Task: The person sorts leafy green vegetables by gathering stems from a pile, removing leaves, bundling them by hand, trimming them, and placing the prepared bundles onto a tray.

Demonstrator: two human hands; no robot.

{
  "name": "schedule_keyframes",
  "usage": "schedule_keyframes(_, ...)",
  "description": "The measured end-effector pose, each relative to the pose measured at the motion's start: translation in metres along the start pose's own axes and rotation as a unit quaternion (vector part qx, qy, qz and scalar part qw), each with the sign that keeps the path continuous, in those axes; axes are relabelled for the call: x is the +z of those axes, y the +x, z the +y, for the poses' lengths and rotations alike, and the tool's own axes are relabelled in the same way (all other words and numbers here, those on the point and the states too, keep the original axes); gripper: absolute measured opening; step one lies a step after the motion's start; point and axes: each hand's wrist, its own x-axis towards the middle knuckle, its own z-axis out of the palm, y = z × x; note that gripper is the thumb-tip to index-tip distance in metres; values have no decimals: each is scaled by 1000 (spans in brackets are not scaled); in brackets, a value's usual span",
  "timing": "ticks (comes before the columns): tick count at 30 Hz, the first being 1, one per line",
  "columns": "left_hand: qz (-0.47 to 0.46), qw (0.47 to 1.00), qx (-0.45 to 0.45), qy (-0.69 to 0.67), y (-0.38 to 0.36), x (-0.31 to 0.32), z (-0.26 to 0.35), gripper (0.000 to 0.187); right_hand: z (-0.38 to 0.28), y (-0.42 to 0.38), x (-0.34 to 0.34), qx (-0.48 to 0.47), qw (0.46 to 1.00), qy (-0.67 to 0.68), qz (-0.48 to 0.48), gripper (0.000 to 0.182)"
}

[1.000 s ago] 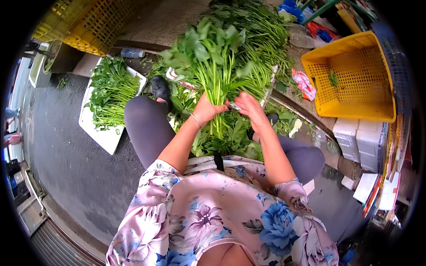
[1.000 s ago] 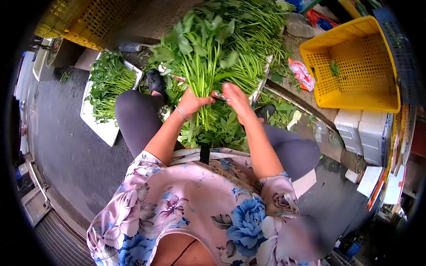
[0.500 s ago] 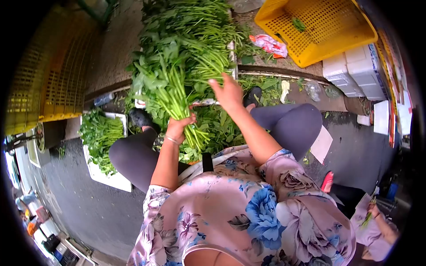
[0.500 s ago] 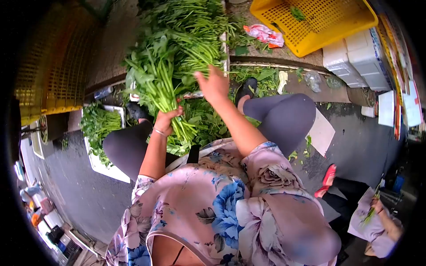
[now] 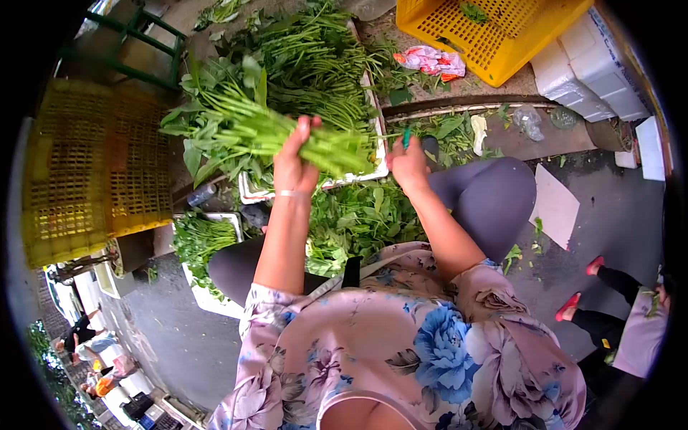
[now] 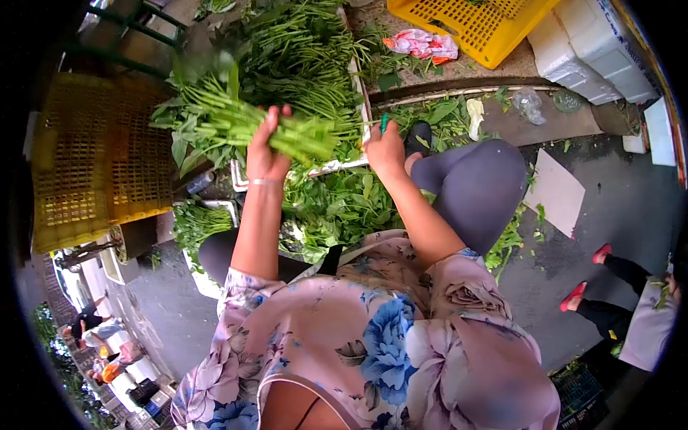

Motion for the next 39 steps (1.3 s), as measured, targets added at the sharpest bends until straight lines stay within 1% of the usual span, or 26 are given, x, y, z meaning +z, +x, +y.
schedule_keyframes(1, 23, 1000, 12, -12, 14, 19, -3, 26, -16, -4, -5, -38, 983, 173, 42, 22)
schedule_keyframes(2, 30, 999, -1, -16, 28, 34, -6, 21, -29, -11, -8, -90, 972, 207, 68, 18)
schedule_keyframes(3, 35, 999, -15, -21, 40, 47, -10, 16, -43, -22, -17, -118, 973, 192, 54, 20)
schedule_keyframes(5, 62, 996, -6, -71, 61, 68, -25, 8, -66, -45, -23, -173, 976, 111, 74, 20)
schedule_keyframes(6, 37, 995, -24, -90, 67, 75, -30, 7, -68, -50, -23, -216, 968, 104, 71, 22)
schedule_keyframes(7, 35, 995, -17, -92, 72, 81, -37, 8, -70, -52, -23, -256, 960, 95, 65, 23)
schedule_keyframes(9, 61, 992, -42, -103, 79, 94, -47, 16, -72, -45, -20, -324, 938, 41, 114, 22)
schedule_keyframes(11, 72, 992, -61, -84, 77, 105, -55, 19, -77, -35, -18, -328, 932, -28, 151, 19)
schedule_keyframes(15, 94, 989, -80, -82, 76, 115, -68, 23, -82, -10, -21, -335, 924, -37, 181, 21)
schedule_keyframes(17, 93, 989, -84, -81, 77, 121, -74, 22, -82, 0, -25, -316, 928, -48, 193, 17)
schedule_keyframes(19, 107, 990, -74, -53, 79, 126, -76, 21, -73, 12, -26, -325, 921, -60, 205, 17)
schedule_keyframes(21, 102, 988, -89, -78, 84, 125, -77, 22, -56, 23, -27, -222, 964, -91, 118, 17)
schedule_keyframes(22, 118, 985, -80, -98, 84, 123, -78, 22, -9, 51, -6, -229, 955, -164, 95, 19)
schedule_keyframes(23, 126, 982, -68, -121, 87, 127, -78, 22, 8, 46, -10, -233, 953, -165, 101, 19)
schedule_keyframes(24, 102, 987, -68, -102, 82, 131, -77, 19, 19, 34, -13, -153, 975, -120, 111, 22)
schedule_keyframes(25, 109, 988, -64, -86, 86, 131, -76, 20, 24, 25, -14, -70, 988, -75, 115, 25)
schedule_keyframes(27, 118, 984, -65, -113, 85, 123, -78, 20, 6, -11, -23, -104, 988, -62, 99, 29)
schedule_keyframes(28, 94, 990, -58, -85, 81, 122, -80, 19, -15, -18, -32, -95, 987, -110, 64, 18)
schedule_keyframes(29, 88, 991, -58, -84, 82, 123, -84, 19, -26, -13, -34, -97, 987, -109, 69, 18)
schedule_keyframes(31, 100, 994, -40, -36, 78, 118, -89, 18, -43, -14, -38, -223, 962, -96, 127, 18)
schedule_keyframes(32, 113, 992, -27, -50, 78, 118, -93, 17, -54, -15, -43, -270, 946, -97, 154, 17)
schedule_keyframes(33, 113, 991, -23, -60, 76, 118, -94, 13, -61, -14, -44, -270, 945, -97, 155, 17)
schedule_keyframes(35, 89, 996, -15, -11, 73, 117, -96, 13, -71, -3, -46, -291, 931, -127, 179, 15)
schedule_keyframes(36, 92, 996, -16, -11, 69, 119, -97, 13, -76, 1, -48, -234, 952, -114, 159, 14)
schedule_keyframes(37, 81, 996, -25, -1, 64, 121, -96, 11, -68, 11, -46, -234, 953, -116, 156, 14)
schedule_keyframes(39, 71, 997, -32, 8, 58, 117, -94, 9, -27, 32, -37, -99, 990, -101, 6, 21)
